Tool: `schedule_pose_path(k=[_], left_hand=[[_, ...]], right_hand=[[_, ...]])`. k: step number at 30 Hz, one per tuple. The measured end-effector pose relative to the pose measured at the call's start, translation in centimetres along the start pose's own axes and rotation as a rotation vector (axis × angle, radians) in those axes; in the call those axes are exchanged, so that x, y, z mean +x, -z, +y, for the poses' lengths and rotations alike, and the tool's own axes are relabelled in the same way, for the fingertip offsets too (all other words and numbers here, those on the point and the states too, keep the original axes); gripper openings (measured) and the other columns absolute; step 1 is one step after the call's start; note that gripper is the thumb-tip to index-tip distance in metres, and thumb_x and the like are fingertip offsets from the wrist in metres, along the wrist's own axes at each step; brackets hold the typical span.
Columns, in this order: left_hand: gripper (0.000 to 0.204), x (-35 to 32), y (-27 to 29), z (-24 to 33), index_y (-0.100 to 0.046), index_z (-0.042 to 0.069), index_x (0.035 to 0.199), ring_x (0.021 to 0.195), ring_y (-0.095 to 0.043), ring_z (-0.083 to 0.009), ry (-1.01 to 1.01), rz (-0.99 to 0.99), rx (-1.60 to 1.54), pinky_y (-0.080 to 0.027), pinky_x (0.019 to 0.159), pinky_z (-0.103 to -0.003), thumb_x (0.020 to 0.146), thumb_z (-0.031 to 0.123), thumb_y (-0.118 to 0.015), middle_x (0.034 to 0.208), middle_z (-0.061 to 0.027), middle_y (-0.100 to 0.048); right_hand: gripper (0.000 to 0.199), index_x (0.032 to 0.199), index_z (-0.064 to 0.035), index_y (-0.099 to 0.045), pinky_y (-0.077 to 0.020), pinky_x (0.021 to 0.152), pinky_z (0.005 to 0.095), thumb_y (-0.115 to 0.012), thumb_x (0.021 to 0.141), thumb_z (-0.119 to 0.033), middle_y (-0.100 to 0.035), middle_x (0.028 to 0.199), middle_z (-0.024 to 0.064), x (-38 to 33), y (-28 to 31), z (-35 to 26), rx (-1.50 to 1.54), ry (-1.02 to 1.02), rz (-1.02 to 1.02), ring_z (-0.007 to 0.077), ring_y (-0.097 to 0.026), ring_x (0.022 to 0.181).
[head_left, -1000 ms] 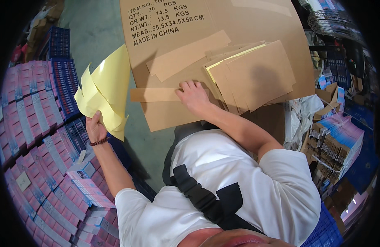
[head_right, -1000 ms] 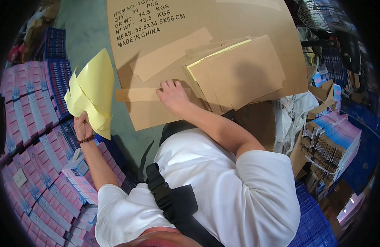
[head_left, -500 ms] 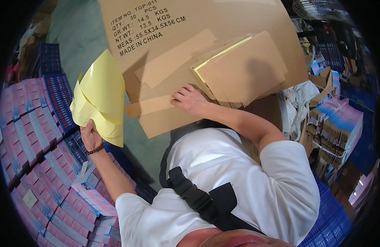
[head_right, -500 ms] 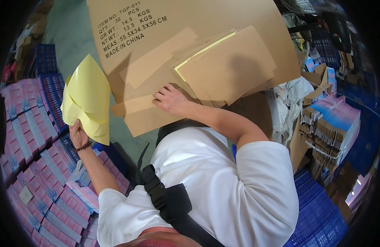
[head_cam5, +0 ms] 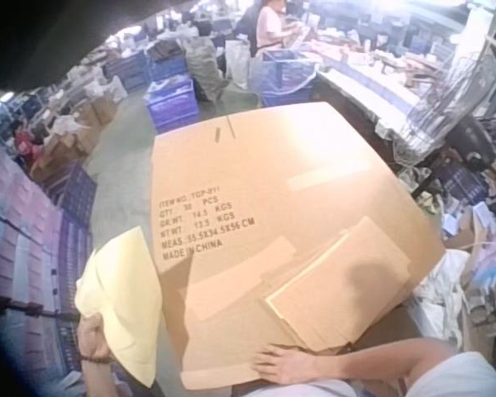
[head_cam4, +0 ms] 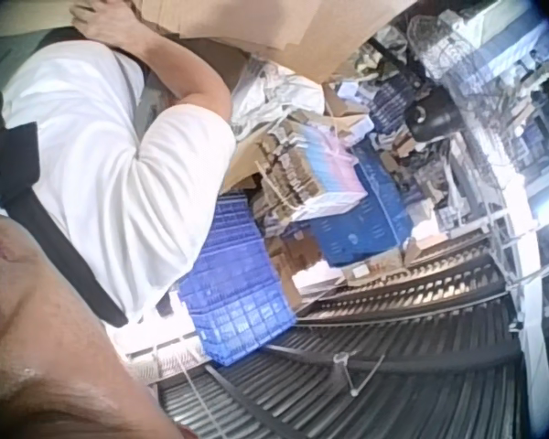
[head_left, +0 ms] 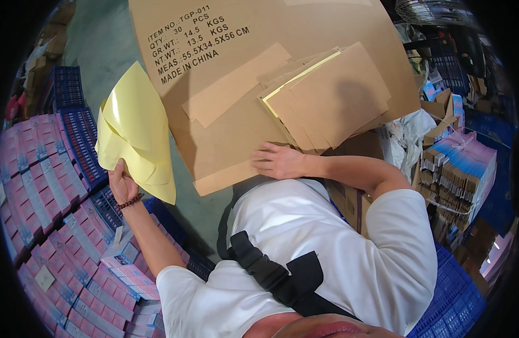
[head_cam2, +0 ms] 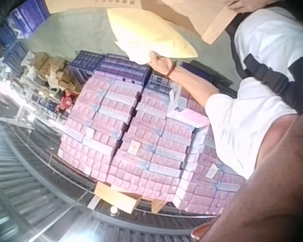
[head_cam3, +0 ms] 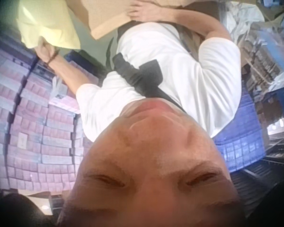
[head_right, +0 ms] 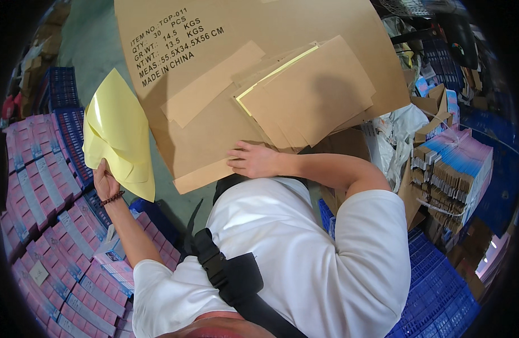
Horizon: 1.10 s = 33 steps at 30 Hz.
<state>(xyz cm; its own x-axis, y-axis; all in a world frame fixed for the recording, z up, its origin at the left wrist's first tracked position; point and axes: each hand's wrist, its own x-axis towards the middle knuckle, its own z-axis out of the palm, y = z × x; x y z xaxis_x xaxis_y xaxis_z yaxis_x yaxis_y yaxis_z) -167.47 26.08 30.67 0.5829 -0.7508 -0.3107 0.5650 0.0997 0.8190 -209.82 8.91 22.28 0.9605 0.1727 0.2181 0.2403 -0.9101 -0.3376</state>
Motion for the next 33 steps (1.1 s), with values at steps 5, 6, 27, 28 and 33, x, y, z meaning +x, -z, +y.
schedule_pose_path(k=[5, 6, 27, 28, 33], left_hand=[[0.043, 0.5, -0.3, 0.4, -0.041, 0.003, 0.13, 0.115, -0.052, -0.0231, -0.04, 0.007, 0.012, -0.044, 0.098, -0.037, 0.088, -0.003, -0.049, 0.128, -0.0115, -0.051], [0.043, 0.5, -0.4, 0.5, -0.042, 0.003, 0.13, 0.115, -0.052, -0.023, -0.049, 0.005, 0.027, -0.044, 0.098, -0.037, 0.088, -0.003, -0.049, 0.127, -0.0116, -0.051], [0.042, 1.1, -7.5, -1.7, -0.047, 0.001, 0.126, 0.113, -0.053, -0.0232, -0.053, -0.027, 0.01, -0.043, 0.097, -0.035, 0.084, -0.004, -0.053, 0.125, -0.0104, -0.054], [0.042, 1.2, -8.1, -1.5, -0.047, 0.001, 0.126, 0.112, -0.054, -0.024, -0.048, -0.057, 0.017, -0.044, 0.097, -0.035, 0.085, -0.004, -0.052, 0.125, -0.0113, -0.054], [0.041, 1.6, -9.9, -0.6, -0.046, 0.001, 0.127, 0.113, -0.053, -0.0236, -0.042, -0.155, 0.036, -0.044, 0.097, -0.036, 0.086, -0.003, -0.051, 0.126, -0.0122, -0.053]], right_hand=[[0.027, 0.1, -0.0065, -0.061, -0.0436, 0.092, 0.0384, -0.052, 0.077, -0.017, -0.059, 0.112, 0.0085, 1.5, 3.4, 2.5, 0.045, 0.046, -0.108, 0.0252, -0.056, 0.105], [0.027, 0.102, -0.0063, -0.059, -0.044, 0.091, 0.0378, -0.051, 0.079, -0.017, -0.059, 0.112, 0.0082, 2.5, 4.8, 3.6, 0.014, 0.04, -0.137, 0.025, -0.056, 0.104], [0.03, 0.113, -0.012, -0.058, -0.0303, 0.106, 0.0403, -0.054, 0.083, -0.015, -0.05, 0.128, 0.0044, 1.1, 10.0, 21.9, -0.304, -0.274, -0.118, 0.0258, -0.039, 0.126], [0.031, 0.113, -0.0111, -0.058, -0.0307, 0.105, 0.0404, -0.055, 0.083, -0.016, -0.049, 0.129, 0.0049, 0.7, 10.7, 21.4, -0.314, -0.295, -0.08, 0.0267, -0.037, 0.127], [0.044, 0.119, -0.0104, -0.055, -0.0323, 0.103, 0.0395, -0.062, 0.079, -0.028, -0.044, 0.134, 0.0092, -4.6, 15.3, 19.3, -0.218, -0.696, -0.131, 0.0283, -0.036, 0.127]])
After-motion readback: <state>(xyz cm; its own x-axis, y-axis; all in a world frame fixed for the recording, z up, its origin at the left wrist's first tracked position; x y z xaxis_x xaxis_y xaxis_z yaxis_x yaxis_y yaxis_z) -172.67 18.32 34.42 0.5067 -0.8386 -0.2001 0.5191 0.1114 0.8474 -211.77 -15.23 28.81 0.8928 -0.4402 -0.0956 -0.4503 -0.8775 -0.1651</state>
